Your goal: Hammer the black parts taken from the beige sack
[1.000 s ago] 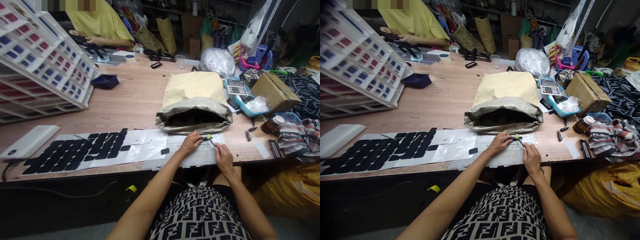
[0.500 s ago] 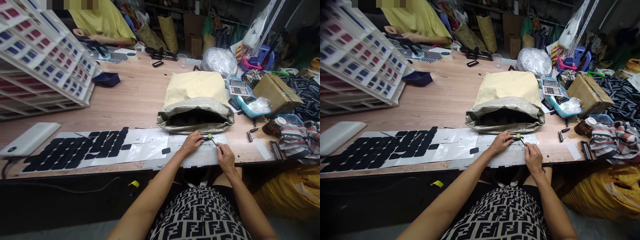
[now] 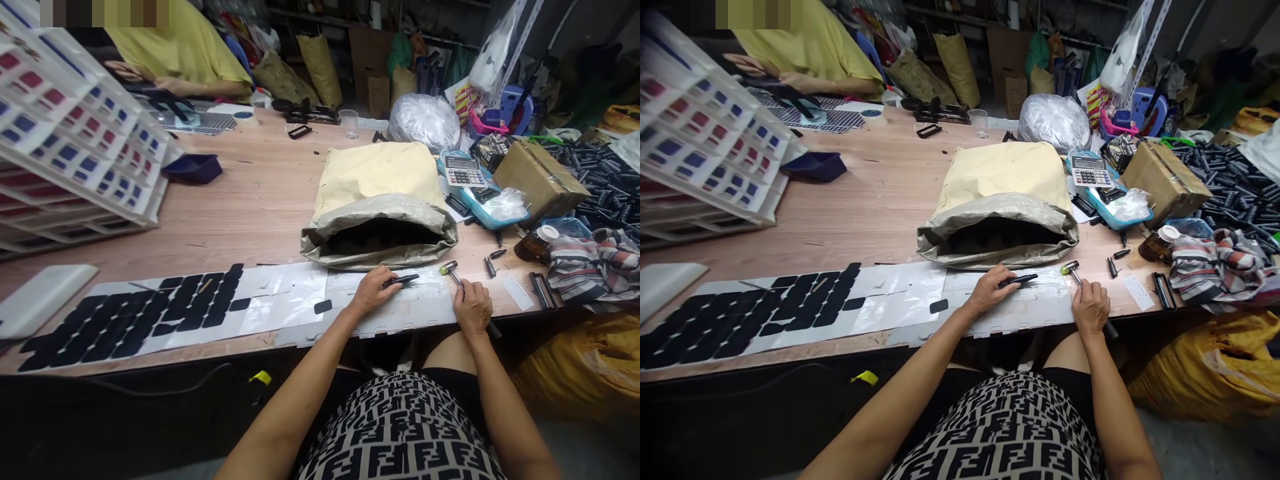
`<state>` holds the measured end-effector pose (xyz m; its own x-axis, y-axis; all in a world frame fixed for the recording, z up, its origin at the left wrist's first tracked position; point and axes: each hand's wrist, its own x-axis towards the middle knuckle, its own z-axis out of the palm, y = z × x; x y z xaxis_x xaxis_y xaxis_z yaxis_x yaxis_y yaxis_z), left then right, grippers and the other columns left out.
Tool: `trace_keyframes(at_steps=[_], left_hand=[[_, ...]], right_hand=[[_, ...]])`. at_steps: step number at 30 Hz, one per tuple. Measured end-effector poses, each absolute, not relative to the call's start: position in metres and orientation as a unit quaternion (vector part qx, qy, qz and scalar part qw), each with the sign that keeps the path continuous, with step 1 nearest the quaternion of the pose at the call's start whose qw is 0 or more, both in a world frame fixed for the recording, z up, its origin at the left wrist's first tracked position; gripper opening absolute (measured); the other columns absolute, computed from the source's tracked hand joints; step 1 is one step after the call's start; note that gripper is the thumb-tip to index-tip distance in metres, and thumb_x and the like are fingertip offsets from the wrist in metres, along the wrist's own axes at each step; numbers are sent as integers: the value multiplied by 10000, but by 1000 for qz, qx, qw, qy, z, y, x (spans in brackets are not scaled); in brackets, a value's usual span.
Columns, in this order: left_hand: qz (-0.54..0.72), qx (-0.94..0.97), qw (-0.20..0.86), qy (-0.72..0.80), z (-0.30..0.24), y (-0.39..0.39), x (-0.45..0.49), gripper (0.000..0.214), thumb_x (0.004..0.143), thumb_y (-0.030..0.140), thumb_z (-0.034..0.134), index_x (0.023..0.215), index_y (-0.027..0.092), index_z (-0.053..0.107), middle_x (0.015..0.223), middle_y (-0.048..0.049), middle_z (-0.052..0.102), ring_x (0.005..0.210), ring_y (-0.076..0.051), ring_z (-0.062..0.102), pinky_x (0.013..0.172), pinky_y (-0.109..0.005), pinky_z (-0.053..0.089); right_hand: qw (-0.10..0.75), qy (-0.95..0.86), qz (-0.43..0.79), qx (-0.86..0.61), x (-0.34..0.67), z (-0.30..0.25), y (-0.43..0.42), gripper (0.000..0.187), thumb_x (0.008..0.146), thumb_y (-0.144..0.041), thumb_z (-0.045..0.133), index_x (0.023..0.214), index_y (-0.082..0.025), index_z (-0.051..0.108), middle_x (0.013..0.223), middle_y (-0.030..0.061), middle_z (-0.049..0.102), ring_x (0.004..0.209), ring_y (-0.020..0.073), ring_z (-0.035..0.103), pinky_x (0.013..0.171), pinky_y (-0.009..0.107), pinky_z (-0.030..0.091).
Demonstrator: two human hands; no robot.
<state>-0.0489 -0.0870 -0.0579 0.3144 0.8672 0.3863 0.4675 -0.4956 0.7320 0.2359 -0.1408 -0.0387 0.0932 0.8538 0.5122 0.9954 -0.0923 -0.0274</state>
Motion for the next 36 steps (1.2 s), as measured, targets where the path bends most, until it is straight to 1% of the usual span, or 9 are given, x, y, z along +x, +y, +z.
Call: trace_keyframes(at_steps=[8, 12, 17, 20, 24, 27, 30, 33, 36], left_hand=[[324, 792, 376, 356, -50, -219, -58, 209, 954, 328, 578, 1036, 189, 712, 810, -32, 704, 672, -127, 613, 618, -234, 451], [198, 697, 455, 517, -94, -249, -64, 305, 922, 417, 576, 1032, 181, 734, 764, -30, 699, 659, -151, 630, 594, -236, 431], [44, 596, 459, 657, -133, -241, -60, 386, 913, 462, 534, 936, 148, 757, 563, -7, 590, 645, -202, 644, 612, -266, 423], [72, 628, 479, 609, -109, -235, -50, 401, 919, 474, 526, 993, 158, 763, 691, -30, 685, 669, -196, 650, 625, -271, 448], [175, 721, 534, 405, -41, -215, -40, 334, 925, 418, 577, 1128, 214, 747, 1007, -52, 770, 844, -179, 693, 750, -262, 514], [266, 743, 474, 390, -1, -170, -42, 281, 925, 399, 596, 1044, 212, 769, 977, -51, 772, 846, -178, 698, 781, -279, 535], [344, 700, 309, 544, 13, -101, -56, 256, 899, 324, 595, 1027, 181, 765, 942, -81, 762, 827, -201, 688, 768, -309, 540], [280, 587, 185, 737, 9, -34, -71, 292, 878, 333, 615, 1046, 145, 764, 955, -145, 753, 923, -286, 698, 819, -371, 534], [166, 528, 167, 816, 1, 6, -76, 378, 871, 410, 627, 1069, 116, 757, 1082, -212, 729, 1052, -377, 674, 843, -426, 527]], right_hand=[[180, -645, -175, -722, 234, -40, -143, 257, 948, -256, 517, 1134, -188, 682, 928, 88, 597, 867, 234, 468, 724, 341, 299], [183, -646, -175, -720, 232, -40, -142, 255, 948, -263, 510, 1122, -188, 680, 926, 91, 599, 863, 238, 470, 720, 343, 292], [183, -645, -177, -721, 232, -39, -143, 248, 943, -260, 521, 1118, -190, 682, 926, 88, 605, 868, 239, 473, 722, 344, 298], [183, -644, -178, -721, 232, -39, -143, 251, 946, -263, 521, 1122, -188, 684, 925, 88, 605, 864, 237, 475, 723, 344, 300], [185, -644, -184, -719, 232, -40, -143, 252, 950, -264, 512, 1116, -186, 685, 921, 90, 605, 857, 236, 472, 719, 346, 295], [189, -647, -192, -714, 233, -40, -142, 241, 942, -264, 519, 1099, -192, 687, 907, 85, 607, 841, 233, 473, 713, 344, 290], [192, -647, -200, -710, 233, -39, -141, 228, 934, -257, 526, 1078, -193, 691, 885, 78, 607, 826, 229, 475, 709, 340, 290], [191, -646, -206, -710, 232, -39, -142, 225, 930, -254, 535, 1079, -191, 692, 879, 75, 608, 824, 228, 477, 709, 338, 297], [190, -646, -202, -711, 232, -38, -143, 224, 924, -246, 543, 1082, -190, 692, 880, 72, 608, 824, 228, 479, 709, 337, 302]])
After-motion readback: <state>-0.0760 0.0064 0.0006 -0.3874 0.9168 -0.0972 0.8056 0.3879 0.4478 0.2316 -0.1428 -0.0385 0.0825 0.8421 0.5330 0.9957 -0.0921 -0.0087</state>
